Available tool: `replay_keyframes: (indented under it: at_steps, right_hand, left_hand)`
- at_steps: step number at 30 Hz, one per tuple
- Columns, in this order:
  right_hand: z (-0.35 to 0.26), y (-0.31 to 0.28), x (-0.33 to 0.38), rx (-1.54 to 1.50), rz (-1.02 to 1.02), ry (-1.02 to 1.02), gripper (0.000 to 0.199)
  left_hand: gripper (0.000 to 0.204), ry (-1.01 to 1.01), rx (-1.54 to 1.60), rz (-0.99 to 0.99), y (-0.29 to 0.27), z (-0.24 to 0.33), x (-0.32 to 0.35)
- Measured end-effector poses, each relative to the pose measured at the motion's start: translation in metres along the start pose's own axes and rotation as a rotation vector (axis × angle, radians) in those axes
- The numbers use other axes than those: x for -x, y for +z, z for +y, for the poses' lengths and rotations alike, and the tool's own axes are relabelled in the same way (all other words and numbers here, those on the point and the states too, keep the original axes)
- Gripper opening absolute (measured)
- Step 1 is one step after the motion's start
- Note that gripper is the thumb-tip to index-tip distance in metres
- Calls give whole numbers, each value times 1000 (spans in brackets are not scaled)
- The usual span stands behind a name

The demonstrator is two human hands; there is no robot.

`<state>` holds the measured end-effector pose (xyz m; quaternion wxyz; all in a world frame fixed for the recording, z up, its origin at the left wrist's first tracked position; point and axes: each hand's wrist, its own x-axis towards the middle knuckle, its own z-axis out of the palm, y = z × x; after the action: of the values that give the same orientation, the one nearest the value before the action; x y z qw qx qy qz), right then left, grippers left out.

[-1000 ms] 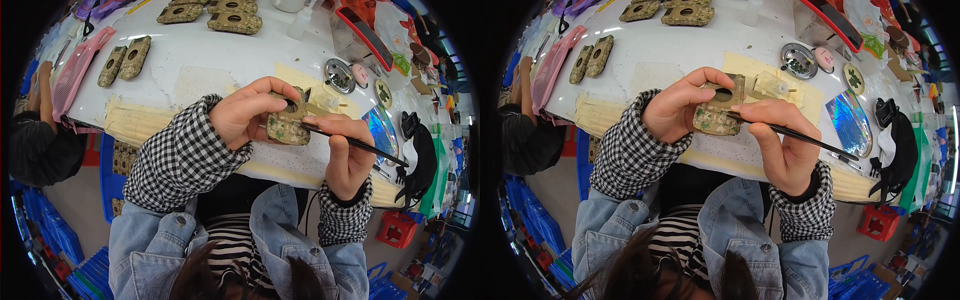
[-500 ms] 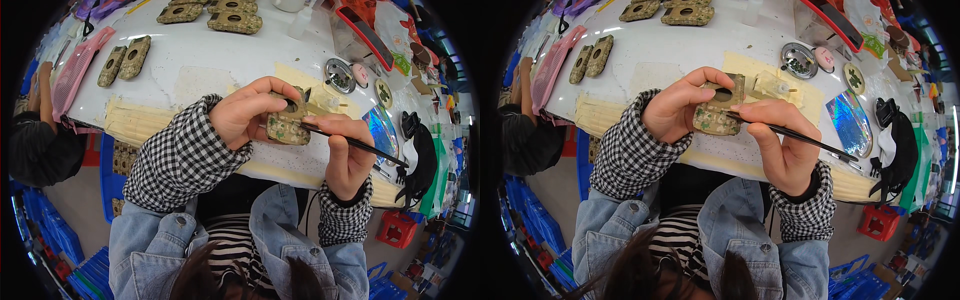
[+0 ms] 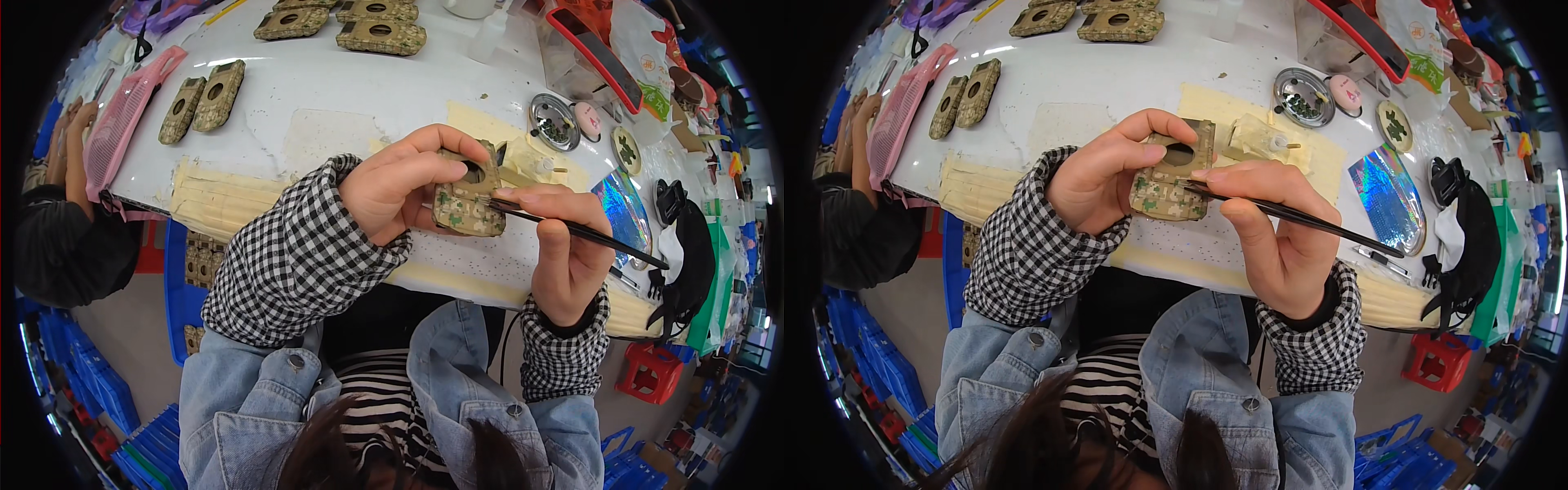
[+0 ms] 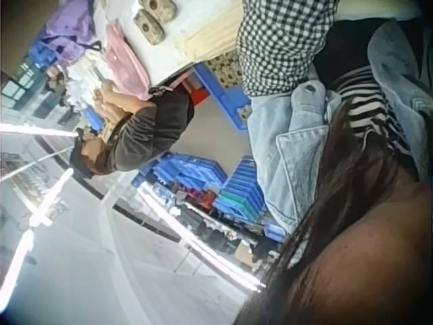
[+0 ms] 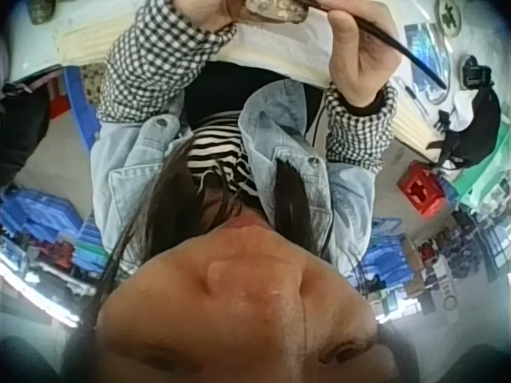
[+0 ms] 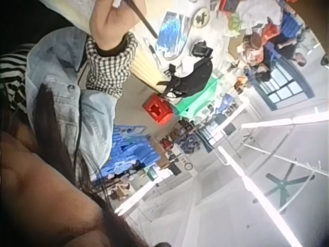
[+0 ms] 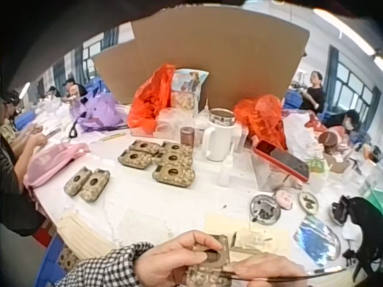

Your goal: Painting camouflage markings onto small toy tank models using a fine brush.

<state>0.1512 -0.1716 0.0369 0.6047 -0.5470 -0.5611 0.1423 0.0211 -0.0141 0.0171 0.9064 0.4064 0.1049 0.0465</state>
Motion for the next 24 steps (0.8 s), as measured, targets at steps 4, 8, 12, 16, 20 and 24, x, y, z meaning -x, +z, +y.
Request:
replay_keyframes:
  at_steps: [4,8,12,16,20,24]
  right_hand:
    - [1,0,1,14,56,-49,18]
    - [-1,-4,3,-87,170,-59,19]
    - [-5,-18,1,338,261,-117,12]
    - [-1,-34,0,664,321,-108,5]
    - [1,-36,-7,974,245,-86,12]
    - [8,-33,-11,934,206,-90,18]
  left_hand:
    - [29,0,-3,-2,-1,0,0]
    - [28,8,-13,-4,0,0,0]
    - [29,6,-15,-5,0,1,-1]
    - [37,28,-24,7,-1,0,-1]
    - [46,79,-17,26,4,0,0]
    - [48,136,-41,16,4,-1,0]
